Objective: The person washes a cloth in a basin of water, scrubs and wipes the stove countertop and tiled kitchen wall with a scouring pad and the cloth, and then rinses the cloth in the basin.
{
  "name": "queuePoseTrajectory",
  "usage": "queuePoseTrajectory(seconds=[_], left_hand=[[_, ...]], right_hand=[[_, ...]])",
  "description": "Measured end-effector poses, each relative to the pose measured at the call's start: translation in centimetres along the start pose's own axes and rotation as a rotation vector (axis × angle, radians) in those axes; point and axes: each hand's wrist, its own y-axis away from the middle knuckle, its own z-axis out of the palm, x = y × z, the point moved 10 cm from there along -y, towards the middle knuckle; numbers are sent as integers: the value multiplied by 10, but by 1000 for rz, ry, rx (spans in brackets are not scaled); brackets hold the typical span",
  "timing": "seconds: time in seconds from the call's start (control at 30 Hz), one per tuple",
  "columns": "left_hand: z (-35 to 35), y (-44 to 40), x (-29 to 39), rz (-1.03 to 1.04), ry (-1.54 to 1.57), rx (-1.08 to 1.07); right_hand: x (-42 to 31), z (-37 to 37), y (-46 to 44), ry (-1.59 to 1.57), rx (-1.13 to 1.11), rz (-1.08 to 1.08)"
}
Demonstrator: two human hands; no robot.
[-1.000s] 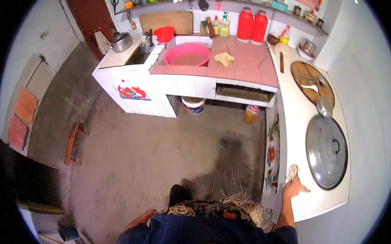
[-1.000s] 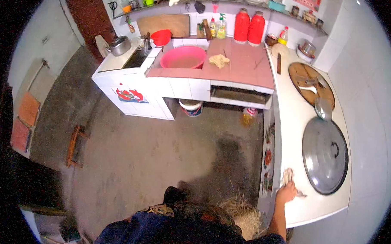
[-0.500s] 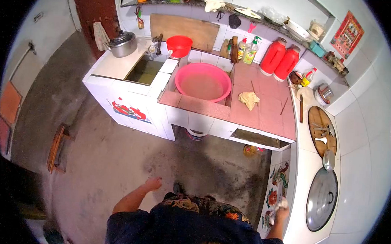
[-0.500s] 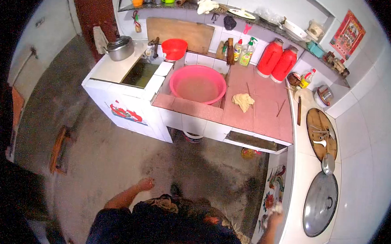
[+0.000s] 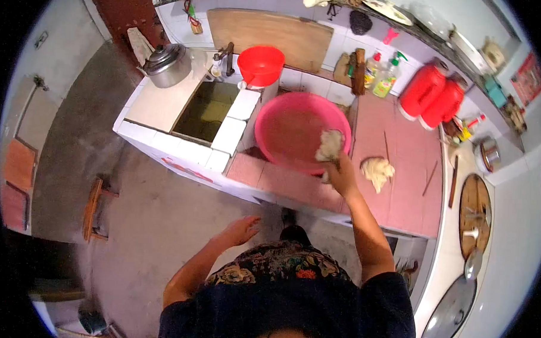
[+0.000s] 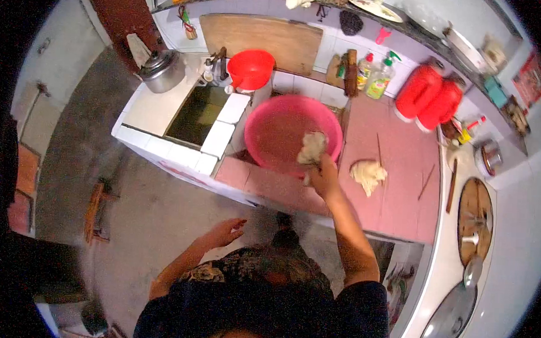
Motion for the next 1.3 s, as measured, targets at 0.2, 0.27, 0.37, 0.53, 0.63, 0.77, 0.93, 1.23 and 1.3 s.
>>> queuePoseTrajectory(seconds=[0.2,0.27,0.37,0.53,0.63,0.77,0.93,1.23,1.3], left_hand=[[-75,-62,50,-63,113,165],[-81,-96,56,-43,164,176],[-92,-157,68,64,118,202],[-90,-295,35,-47,-285,130],[-80,-367,-9,17,-466,345],[-50,-403,-43,-112,-526,169],[-37,-411,-114,-416,250,369],[-76,-400,-58,-38,160,214],[-72,-398,-57,-75,-249,191]], right_hand=[[145,66,-137,243,-169,48],[203,92,-155,219,-386,357],[249,130,-184,525,-359,309],[221,207,-170,770,-344,-42],[236,211,-168,793,-425,-119],[283,181,-186,885,-441,-61],[292,206,-180,-140,-381,342],[47,172,-173,-11,-162,-266],[43,171,-175,20,-70,-263]])
